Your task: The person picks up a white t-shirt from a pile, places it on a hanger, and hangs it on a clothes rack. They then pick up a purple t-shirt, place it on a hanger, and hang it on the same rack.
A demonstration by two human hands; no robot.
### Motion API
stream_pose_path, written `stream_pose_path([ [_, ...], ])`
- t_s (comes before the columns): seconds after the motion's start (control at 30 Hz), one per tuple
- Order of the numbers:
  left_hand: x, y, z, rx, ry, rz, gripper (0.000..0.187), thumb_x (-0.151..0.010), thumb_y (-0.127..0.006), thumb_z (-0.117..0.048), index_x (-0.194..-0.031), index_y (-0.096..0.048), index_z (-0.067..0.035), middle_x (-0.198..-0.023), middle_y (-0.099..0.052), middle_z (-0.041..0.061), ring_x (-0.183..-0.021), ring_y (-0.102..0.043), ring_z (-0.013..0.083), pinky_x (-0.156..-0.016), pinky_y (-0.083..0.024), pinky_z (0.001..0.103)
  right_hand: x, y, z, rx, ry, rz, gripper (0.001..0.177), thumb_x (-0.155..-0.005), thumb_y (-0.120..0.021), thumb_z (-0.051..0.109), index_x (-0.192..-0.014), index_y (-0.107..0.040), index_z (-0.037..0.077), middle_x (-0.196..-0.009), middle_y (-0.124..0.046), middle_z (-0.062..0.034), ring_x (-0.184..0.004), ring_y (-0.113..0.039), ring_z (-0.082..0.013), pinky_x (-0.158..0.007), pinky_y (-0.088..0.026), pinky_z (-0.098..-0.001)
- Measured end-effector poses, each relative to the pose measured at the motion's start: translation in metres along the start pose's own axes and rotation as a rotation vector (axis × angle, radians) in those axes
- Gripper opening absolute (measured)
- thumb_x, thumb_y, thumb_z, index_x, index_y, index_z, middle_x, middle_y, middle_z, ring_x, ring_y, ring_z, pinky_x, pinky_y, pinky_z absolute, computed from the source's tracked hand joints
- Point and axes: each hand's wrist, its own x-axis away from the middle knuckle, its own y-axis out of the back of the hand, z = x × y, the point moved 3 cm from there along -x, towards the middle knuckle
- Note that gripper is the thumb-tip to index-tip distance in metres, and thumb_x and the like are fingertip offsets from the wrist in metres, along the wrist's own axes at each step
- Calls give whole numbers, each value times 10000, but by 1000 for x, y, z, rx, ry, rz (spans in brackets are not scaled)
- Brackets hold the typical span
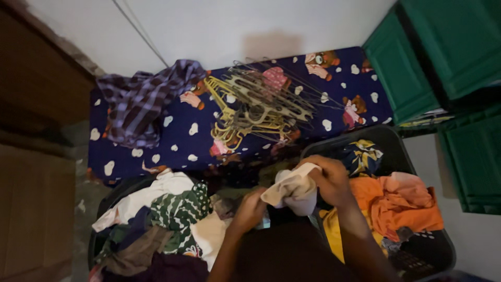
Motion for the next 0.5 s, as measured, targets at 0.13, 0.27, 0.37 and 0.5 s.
stream_pose_path([
  [0.13, 3, 16, 32, 39, 146, -262, 210, -990, -544, -117, -1118, -670, -9, -931, -725, 146, -867, -678, 213, -785, -531, 357, 2, 20, -15, -53, -100, -110, 213, -989, -539, 75, -1061, -714, -23, -940, -733, -63, -838, -665, -110, -754, -535, -258],
  [0.27, -2, 58, 23, -83, 133, -363, 189, -987, -605, -137, -1091, -696, -7, -832, -732, 153, -724, -676, 194, -668, -528, 328, 3, 30, -30, 50, -143, -181, 200, -1003, -575, 113, -1077, -708, -17, -918, -728, -36, -830, -647, -83, -753, -526, -240],
  [0.37, -3, 82, -8, -81, 39, -338, 189, -937, -665, -101, -1078, -717, 12, -906, -773, 157, -759, -731, 202, -616, -570, 312, 0, 34, -44, 35, -203, -153, 214, -1004, -586, 139, -1095, -709, -11, -897, -719, -28, -813, -626, -71, -736, -514, -236],
  [0.5, -13, 93, -44, -227, -128, -332, 201, -909, -711, -49, -1089, -730, 41, -999, -780, 185, -850, -782, 239, -727, -594, 322, -8, 39, -73, 59, -322, -35, 239, -997, -617, 184, -1092, -730, -3, -829, -694, -37, -753, -583, -77, -678, -486, -261],
])
